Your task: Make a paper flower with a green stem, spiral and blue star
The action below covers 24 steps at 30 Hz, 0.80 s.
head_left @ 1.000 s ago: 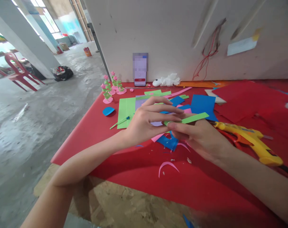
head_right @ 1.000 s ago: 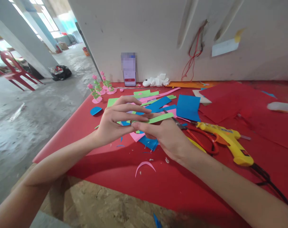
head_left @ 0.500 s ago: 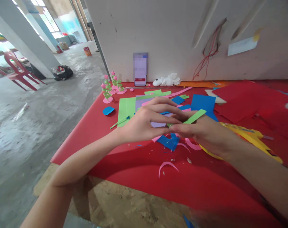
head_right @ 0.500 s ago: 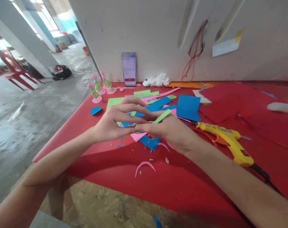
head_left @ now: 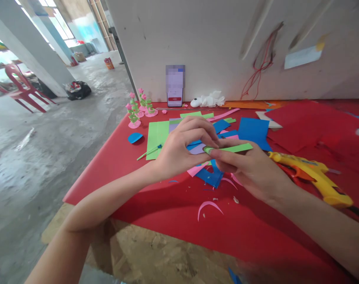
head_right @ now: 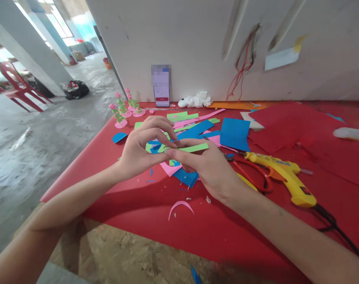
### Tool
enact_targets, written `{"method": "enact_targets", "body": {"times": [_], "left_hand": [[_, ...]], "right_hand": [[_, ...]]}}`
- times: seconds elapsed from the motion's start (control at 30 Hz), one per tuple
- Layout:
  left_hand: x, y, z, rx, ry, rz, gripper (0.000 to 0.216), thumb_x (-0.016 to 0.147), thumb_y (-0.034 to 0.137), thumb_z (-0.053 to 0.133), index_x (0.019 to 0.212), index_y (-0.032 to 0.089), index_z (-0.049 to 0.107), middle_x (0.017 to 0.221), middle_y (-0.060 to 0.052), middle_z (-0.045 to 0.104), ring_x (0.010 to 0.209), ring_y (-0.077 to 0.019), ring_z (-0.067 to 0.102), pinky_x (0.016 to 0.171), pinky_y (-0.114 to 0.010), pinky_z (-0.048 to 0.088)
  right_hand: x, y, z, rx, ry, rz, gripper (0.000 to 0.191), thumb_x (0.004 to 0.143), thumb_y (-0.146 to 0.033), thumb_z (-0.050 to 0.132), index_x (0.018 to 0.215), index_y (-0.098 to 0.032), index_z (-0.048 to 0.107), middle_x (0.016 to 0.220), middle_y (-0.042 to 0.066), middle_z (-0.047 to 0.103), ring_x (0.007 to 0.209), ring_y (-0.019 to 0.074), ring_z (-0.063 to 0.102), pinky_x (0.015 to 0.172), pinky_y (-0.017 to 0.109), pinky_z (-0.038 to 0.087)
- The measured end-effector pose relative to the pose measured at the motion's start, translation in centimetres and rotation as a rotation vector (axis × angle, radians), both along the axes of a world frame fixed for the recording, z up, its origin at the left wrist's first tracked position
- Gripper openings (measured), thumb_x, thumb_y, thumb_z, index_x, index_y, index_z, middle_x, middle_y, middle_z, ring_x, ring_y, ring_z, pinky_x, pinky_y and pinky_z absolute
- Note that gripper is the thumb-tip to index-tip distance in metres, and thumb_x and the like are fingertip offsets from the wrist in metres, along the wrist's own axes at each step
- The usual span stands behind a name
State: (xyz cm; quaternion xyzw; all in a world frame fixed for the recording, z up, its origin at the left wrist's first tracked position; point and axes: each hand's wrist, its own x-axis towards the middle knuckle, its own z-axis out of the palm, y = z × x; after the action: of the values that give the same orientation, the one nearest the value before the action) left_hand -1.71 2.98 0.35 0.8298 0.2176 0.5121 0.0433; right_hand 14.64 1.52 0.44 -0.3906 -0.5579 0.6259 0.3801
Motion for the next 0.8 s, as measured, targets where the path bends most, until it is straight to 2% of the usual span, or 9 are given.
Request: {"method": "enact_targets", "body": {"times": [0.13, 0.3, 0.43, 0.6, 0.8], "left_hand": [[-0.10, 0.21, -0.19, 0.032, 0.090, -0.007, 0.008, 0.080, 0.024, 0.064, 0.076, 0.018, 0.067, 0.094, -0.006, 0.068, 0.093, -0.0152, 0.061, 0.085, -0.034, 0.051], [-0.62, 0.56, 0.24, 0.056, 0.202, -0.110, 0.012, 0.082, 0.025, 0.062, 0.091, 0.021, 0.069, 0.104, -0.007, 0.067, 0.103, -0.0170, 0.057, 0.091, -0.036, 0.050], [-0.77, 0.52, 0.68, 0.099, 0.221, -0.188, 0.012, 0.084, 0.024, 0.059, 0.088, 0.019, 0.069, 0.102, -0.008, 0.068, 0.102, -0.0174, 0.058, 0.094, -0.037, 0.049], [-0.53, 0.38, 0.32, 0.117, 0.082, -0.046, 0.006, 0.079, 0.024, 0.066, 0.080, 0.019, 0.069, 0.093, -0.007, 0.067, 0.096, -0.0186, 0.059, 0.088, -0.038, 0.049], [-0.47, 0.16, 0.06, 0.031, 0.007, -0.025, 0.005, 0.075, 0.019, 0.069, 0.078, 0.020, 0.065, 0.090, -0.004, 0.064, 0.096, -0.0173, 0.058, 0.086, -0.036, 0.050]], "right_hand": [[0.32, 0.27, -0.02, 0.004, -0.059, -0.012, 0.029, 0.058, -0.044, 0.077, 0.071, -0.020, 0.068, 0.056, -0.002, 0.044, 0.050, 0.0026, 0.033, 0.044, 0.019, 0.024], [0.60, 0.44, 0.49, -0.024, -0.117, 0.020, 0.029, 0.054, -0.043, 0.078, 0.072, -0.021, 0.071, 0.070, 0.002, 0.060, 0.062, 0.0071, 0.048, 0.051, 0.019, 0.037], [0.57, 0.45, 0.84, -0.021, -0.122, 0.042, 0.030, 0.051, -0.042, 0.079, 0.067, -0.020, 0.069, 0.066, 0.002, 0.057, 0.057, 0.0062, 0.045, 0.049, 0.020, 0.034], [0.35, 0.21, 0.55, 0.035, -0.048, 0.002, 0.027, 0.057, -0.039, 0.077, 0.071, -0.019, 0.066, 0.061, -0.002, 0.050, 0.051, 0.0032, 0.037, 0.045, 0.019, 0.028], [-0.25, -0.34, 0.07, 0.011, 0.005, -0.046, 0.034, 0.053, -0.041, 0.078, 0.077, -0.021, 0.065, 0.066, -0.002, 0.051, 0.054, 0.0036, 0.036, 0.047, 0.019, 0.028]]}}
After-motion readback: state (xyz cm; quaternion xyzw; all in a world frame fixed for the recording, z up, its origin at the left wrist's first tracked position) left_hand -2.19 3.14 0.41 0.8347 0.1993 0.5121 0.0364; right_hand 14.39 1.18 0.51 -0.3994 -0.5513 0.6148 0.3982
